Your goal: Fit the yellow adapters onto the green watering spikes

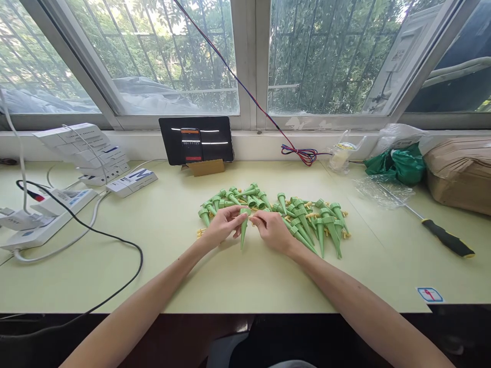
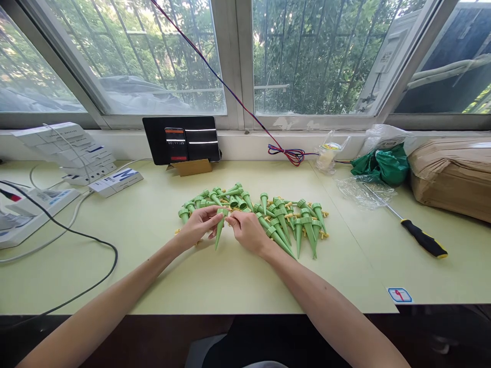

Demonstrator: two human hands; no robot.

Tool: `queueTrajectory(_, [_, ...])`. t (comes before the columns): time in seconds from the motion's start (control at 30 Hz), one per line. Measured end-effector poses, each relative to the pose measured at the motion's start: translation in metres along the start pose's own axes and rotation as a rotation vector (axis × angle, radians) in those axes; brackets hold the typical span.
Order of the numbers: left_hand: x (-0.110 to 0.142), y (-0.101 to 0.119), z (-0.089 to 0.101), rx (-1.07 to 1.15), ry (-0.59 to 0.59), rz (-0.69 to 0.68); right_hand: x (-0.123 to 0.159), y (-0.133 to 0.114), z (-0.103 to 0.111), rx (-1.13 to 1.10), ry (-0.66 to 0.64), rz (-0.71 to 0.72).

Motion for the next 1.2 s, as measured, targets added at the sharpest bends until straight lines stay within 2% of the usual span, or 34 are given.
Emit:
queueTrajectory(0.13, [-0.002,-0.002,0.002,0.025,0.019,-0.002,-0.002,0.004,-0.001,-0.037,0.022,-0.039])
queueTrajectory(0.33, [-0.005,-0.006,0.004,0.113,0.052,0.022,-0.003,-0.004,0.001,-0.109,0.057,-0.064])
queueTrajectory(0.6, [-0.007,-0.009,0.000,0.246,0.040,0.073,-0.002,0.000,-0.001,-0.219,0.036,-0.173])
queueTrajectory(0.9, [-0.003,-0.006,-0.002,0.138,0.005,0.013,0.000,0.000,-0.001,-0.157,0.058,-0.090])
queueTrajectory(1.2, [-0.001,-0.006,-0.002,0.067,0.030,-0.042,0.001,0.006,-0.002,-0.140,0.074,-0.132])
Point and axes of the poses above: each hand's wrist, its own x-axis away from the middle knuckle, its own z-axis out of the back of the hand, y = z × x, the point moved 6 cm from there along -x, towards the middle knuckle, and after that the axes turned 12 degrees about -x, right-handed, at the moved point
